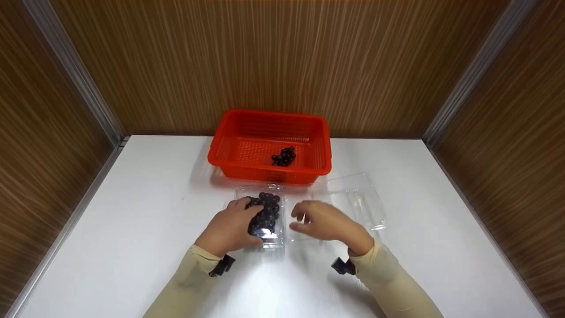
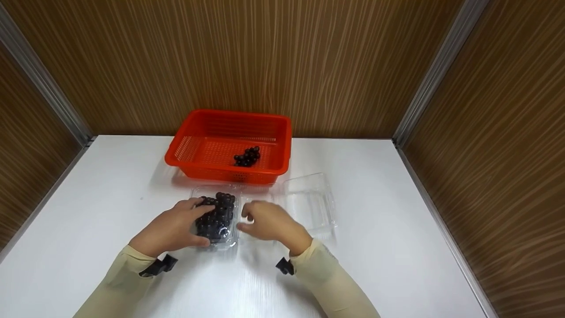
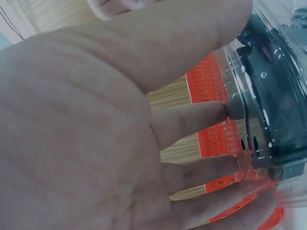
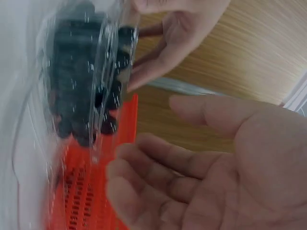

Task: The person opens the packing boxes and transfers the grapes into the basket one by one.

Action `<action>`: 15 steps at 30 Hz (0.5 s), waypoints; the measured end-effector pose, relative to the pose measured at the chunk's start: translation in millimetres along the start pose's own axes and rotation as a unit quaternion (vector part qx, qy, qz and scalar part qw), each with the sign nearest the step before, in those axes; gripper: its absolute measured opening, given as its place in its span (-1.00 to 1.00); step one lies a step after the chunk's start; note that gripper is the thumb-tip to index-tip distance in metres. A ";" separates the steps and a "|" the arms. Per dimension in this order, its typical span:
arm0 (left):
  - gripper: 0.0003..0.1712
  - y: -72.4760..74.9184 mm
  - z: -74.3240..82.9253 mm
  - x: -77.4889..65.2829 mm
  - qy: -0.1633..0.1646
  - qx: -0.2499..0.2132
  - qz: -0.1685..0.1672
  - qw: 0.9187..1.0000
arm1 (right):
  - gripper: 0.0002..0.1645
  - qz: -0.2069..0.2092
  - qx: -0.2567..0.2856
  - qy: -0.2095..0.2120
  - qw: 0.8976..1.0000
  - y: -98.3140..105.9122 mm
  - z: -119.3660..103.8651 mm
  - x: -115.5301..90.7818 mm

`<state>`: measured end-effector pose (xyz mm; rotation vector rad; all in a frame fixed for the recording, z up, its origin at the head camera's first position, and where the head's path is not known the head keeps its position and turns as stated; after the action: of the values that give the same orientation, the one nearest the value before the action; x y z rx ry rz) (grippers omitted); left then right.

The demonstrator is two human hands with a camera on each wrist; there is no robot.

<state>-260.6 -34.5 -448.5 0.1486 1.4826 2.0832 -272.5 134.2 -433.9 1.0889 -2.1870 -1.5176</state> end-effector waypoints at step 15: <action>-0.07 3.3 7.5 -2.8 -0.021 0.016 0.023 0.999 | -0.54 -0.055 0.093 -0.047 0.993 -39.4 1.7 17.1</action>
<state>-256.5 -30.4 -442.0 0.2404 1.5001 2.0810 -268.3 116.5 -472.9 1.2367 -2.4098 -1.4579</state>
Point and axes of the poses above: each hand's wrist, its own x-axis towards the middle knuckle, its own y-axis out of the back of the hand, z = x × y, the point moved 9 cm from there along x, towards the middle knuckle, and after that the axes turned 15 degrees about -z, right-handed, at the moved point
